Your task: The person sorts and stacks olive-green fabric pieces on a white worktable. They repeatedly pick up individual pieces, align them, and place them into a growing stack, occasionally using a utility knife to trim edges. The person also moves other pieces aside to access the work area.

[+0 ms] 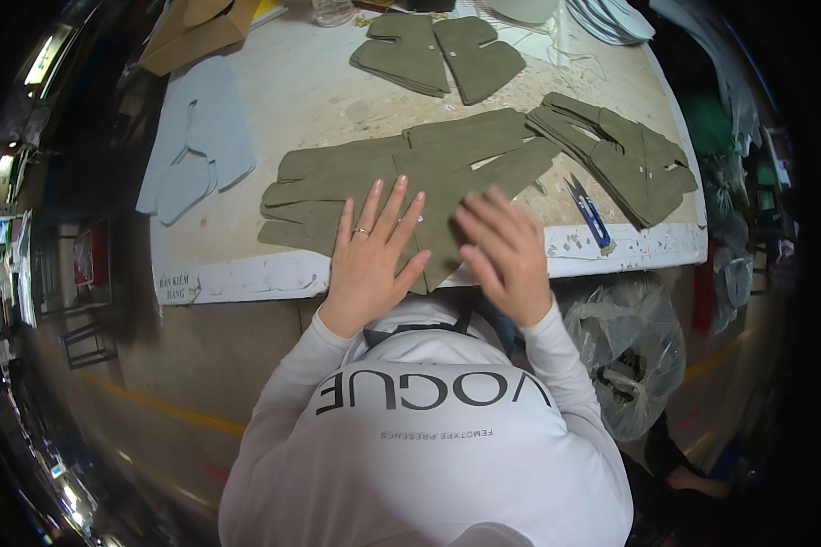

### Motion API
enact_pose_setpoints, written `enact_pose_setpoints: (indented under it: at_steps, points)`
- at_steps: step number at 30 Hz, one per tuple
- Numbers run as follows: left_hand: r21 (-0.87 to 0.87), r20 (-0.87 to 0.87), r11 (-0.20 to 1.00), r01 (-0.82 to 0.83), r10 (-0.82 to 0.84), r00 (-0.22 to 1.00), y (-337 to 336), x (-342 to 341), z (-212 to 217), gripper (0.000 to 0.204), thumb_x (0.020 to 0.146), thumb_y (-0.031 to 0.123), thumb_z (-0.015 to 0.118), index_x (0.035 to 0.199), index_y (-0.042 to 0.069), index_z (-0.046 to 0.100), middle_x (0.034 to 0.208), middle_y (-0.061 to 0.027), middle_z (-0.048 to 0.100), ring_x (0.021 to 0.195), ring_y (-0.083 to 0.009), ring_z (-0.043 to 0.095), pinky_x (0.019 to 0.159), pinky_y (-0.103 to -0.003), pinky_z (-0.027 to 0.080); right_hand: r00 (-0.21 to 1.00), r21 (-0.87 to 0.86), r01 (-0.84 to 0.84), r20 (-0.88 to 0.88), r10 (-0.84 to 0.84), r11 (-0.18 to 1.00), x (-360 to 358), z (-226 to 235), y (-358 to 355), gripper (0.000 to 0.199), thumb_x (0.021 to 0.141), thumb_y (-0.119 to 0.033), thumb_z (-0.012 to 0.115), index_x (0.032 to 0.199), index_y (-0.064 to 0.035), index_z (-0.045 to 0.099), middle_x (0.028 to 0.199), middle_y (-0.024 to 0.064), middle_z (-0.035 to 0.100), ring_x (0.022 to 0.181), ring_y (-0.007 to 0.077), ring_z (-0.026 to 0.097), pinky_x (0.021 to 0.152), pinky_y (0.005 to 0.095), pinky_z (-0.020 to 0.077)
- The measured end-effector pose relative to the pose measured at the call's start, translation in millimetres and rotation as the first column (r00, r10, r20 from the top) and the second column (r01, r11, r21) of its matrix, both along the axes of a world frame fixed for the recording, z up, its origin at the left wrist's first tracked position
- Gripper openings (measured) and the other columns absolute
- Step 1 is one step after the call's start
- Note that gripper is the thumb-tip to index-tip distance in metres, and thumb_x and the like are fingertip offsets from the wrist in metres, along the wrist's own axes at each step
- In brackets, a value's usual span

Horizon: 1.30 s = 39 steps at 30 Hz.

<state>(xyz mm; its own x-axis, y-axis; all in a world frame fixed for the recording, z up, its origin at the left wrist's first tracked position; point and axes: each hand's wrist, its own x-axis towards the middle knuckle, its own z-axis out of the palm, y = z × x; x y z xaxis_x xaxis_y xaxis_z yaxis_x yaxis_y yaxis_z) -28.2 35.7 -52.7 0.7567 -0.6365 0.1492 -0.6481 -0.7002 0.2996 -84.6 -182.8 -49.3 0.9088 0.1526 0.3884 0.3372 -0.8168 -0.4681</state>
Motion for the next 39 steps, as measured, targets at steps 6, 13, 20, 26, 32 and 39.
enact_pose_setpoints:
  at_steps: [6, 13, 20, 26, 32, 39]
  points:
    - [0.04, -0.031, 0.999, 0.013, -0.012, 0.999, -3.3, 2.9, 22.4, 0.065, 0.094, 0.039, 0.058, 0.151, 0.015, 0.039, 0.159, -0.01, 0.031, 0.145, -0.0364, 0.029, 0.115, -0.055, 0.025, 0.951, -0.292, 0.108, -0.249, -0.185, 0.95, 20.0, 5.1, -32.7, 0.064, 0.095, -0.039, 0.057, 0.152, -0.0204, 0.037, 0.161, 0.0104, 0.026, 0.148, 0.0399, 0.022, 0.114, 0.0628, 0.0174]
    - [-0.134, -0.114, 0.991, 0.017, -0.032, 0.993, 2.5, 94.9, 75.2, 0.043, 0.092, 0.037, 0.063, 0.118, 0.004, 0.068, 0.117, -0.0192, 0.067, 0.11, -0.0353, 0.064, 0.092, -0.038, 0.051, 0.985, -0.225, 0.168, -0.001, -0.173, 0.96, 68.3, 52.4, -78.4, 0.049, 0.09, -0.036, 0.067, 0.134, -0.0145, 0.06, 0.131, 0.0166, 0.061, 0.129, 0.0369, 0.05, 0.113, 0.0545, 0.0293]
    - [-0.053, 0.029, 0.942, -0.332, 0.334, 0.942, -42.2, 230.2, 25.2, 0.038, 0.086, 0.04, 0.068, 0.102, 0.006, 0.067, 0.099, -0.0167, 0.068, 0.091, -0.0368, 0.065, 0.079, -0.046, 0.051, 0.905, -0.251, 0.359, -0.143, -0.401, 0.899, 209.7, 39.7, -99.8, 0.048, 0.084, -0.044, 0.071, 0.119, -0.0112, 0.068, 0.109, 0.0141, 0.067, 0.11, 0.0342, 0.06, 0.093, 0.0523, 0.0468]
    - [-0.201, 0.082, 0.883, -0.423, 0.446, 0.891, -45.0, 246.1, -23.2, 0.053, 0.079, 0.049, 0.076, 0.103, 0.005, 0.059, 0.096, -0.0107, 0.066, 0.088, -0.0302, 0.065, 0.078, -0.042, 0.05, 0.845, -0.219, 0.534, 0.11, -0.523, 0.817, 238.7, -24.6, -109.3, 0.04, 0.082, -0.042, 0.073, 0.105, -0.0097, 0.072, 0.109, 0.0169, 0.065, 0.118, 0.0374, 0.053, 0.09, 0.0532, 0.0477]
    - [-0.444, -0.11, 0.827, -0.345, 0.331, 0.937, -46.8, 254.3, -19.3, 0.037, 0.082, 0.03, 0.076, 0.105, 0.005, 0.062, 0.093, -0.0085, 0.07, 0.076, -0.0201, 0.068, 0.069, -0.034, 0.054, 0.849, -0.107, 0.504, 0.246, -0.468, 0.857, 240.5, -22.3, -110.5, 0.02, 0.08, -0.021, 0.076, 0.094, -0.0079, 0.071, 0.101, 0.0102, 0.068, 0.104, 0.0283, 0.062, 0.084, 0.0459, 0.0505]
    - [-0.741, -0.413, 0.626, -0.243, -0.139, 0.9, -62.6, 230.5, -8.1, 0.021, 0.092, 0.004, 0.06, 0.112, 0.0, 0.066, 0.103, -0.0048, 0.072, 0.073, -0.0126, 0.071, 0.065, -0.023, 0.055, 0.919, 0.365, 0.365, 0.005, -0.394, 0.856, 231.1, -14.5, -90.3, 0.042, 0.083, -0.011, 0.069, 0.124, -0.0169, 0.064, 0.084, 0.0145, 0.068, 0.073, 0.0287, 0.067, 0.074, 0.0388, 0.0538]
